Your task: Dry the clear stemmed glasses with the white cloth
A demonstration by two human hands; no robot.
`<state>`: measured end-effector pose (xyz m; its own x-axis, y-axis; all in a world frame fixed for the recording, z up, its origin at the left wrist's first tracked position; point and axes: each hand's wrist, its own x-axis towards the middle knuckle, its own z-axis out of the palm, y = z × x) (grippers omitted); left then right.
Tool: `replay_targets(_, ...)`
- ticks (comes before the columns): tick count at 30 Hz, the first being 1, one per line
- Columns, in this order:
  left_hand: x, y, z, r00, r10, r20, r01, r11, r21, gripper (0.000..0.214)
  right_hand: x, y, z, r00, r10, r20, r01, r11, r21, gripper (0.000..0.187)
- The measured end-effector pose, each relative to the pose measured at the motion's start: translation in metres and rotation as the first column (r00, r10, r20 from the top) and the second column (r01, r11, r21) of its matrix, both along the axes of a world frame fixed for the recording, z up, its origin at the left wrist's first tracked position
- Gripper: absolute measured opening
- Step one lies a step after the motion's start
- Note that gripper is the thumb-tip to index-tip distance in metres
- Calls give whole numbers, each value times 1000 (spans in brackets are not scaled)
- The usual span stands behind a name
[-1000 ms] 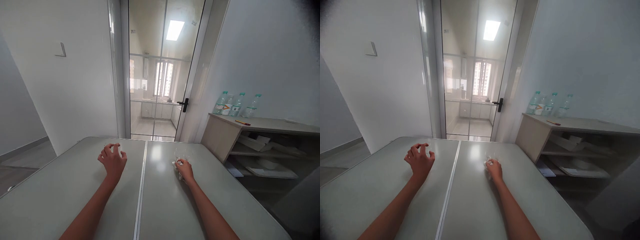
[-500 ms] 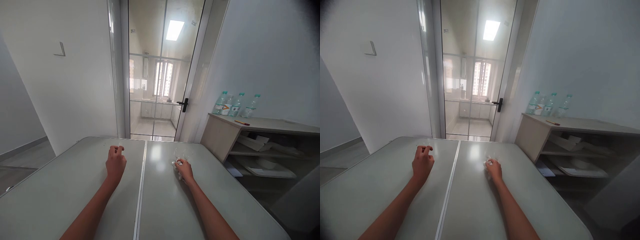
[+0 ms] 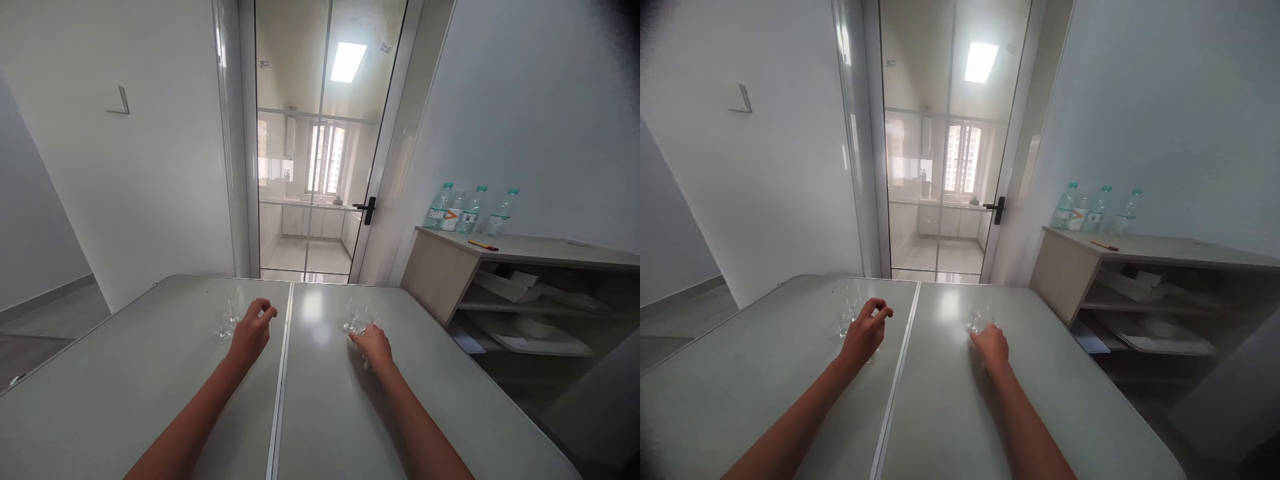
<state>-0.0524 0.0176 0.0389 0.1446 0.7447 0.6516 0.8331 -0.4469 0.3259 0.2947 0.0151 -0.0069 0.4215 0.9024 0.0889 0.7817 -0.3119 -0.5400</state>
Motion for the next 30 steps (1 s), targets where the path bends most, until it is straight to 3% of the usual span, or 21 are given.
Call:
replay_targets(3,3,-2,-3,996,-86,20,87,993,-83,34,-2,-9,4,997,64,38,-59,991,-119,18)
replay_targets(7,8,-9,-4,980,-179,84,190,970,-151,24,-27,-21,6,953,301,-25,-300,934,-192,21)
replay_targets(11,14,-16,-8,942,-336,-20,332,937,-106,27,-67,-30,9,853,513,-100,-518,854,-41,25)
replay_targets(13,16,-18,-10,910,-405,-87,399,914,-78,30,-84,-34,10,755,631,-179,-619,775,122,54)
replay_targets(15,19,-21,-13,877,-460,-137,452,888,-85,32,-98,-38,9,693,679,-244,-645,734,211,78)
replay_targets(16,21,-23,-13,857,-490,-158,481,872,-93,32,-103,-40,8,668,693,-270,-650,720,243,81)
replay_targets(22,38,-43,-10,734,-651,-192,648,757,-86,27,-119,-45,7,390,840,-378,-680,540,497,59)
replay_targets(27,53,-53,-7,659,-728,-188,744,667,26,14,-118,-41,5,283,833,-475,-712,514,477,80)
replay_targets(30,58,-55,-6,624,-739,-254,772,633,57,13,-118,-37,3,231,836,-498,-727,488,483,75)
